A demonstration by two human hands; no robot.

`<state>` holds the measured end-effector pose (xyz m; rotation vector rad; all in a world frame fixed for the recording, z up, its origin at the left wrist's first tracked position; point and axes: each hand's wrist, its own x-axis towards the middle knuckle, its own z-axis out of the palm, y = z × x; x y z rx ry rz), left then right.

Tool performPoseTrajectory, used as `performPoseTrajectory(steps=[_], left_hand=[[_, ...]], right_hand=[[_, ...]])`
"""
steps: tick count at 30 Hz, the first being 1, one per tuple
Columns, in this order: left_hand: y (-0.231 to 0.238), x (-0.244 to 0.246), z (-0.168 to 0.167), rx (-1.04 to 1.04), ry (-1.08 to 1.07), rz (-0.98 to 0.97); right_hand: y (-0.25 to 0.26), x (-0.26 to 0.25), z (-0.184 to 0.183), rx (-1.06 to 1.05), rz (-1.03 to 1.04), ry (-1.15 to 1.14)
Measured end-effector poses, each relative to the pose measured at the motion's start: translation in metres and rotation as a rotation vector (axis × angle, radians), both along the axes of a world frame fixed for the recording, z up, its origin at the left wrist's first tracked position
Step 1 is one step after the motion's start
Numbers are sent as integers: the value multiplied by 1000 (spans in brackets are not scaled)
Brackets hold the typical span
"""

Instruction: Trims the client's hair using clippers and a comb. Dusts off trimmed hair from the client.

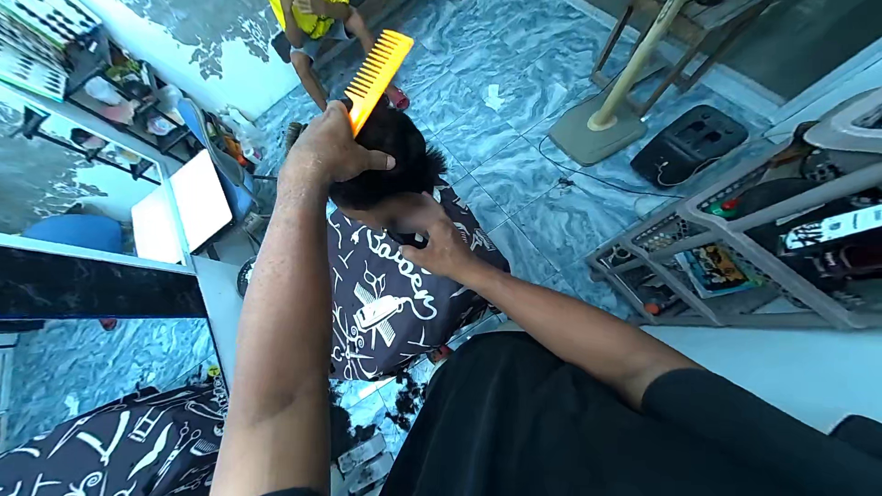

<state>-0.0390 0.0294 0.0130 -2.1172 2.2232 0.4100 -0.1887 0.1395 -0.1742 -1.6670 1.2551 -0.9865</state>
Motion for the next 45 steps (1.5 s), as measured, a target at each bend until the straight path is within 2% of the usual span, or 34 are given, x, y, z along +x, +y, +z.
performPoseTrajectory(steps=[13,33,38,45], left_hand=[[-9,3,2,3,-19,-10],[-14,2,2,12,-14,-35],[-14,4,2,12,-23,-40],[-16,3,2,18,-37,-39]], right_hand=[[-5,9,4,48,-36,-6],[-4,10,8,86,-63,-176],[-3,10,5,66,-26,-94],[-5,9,10,114,-15,-107]])
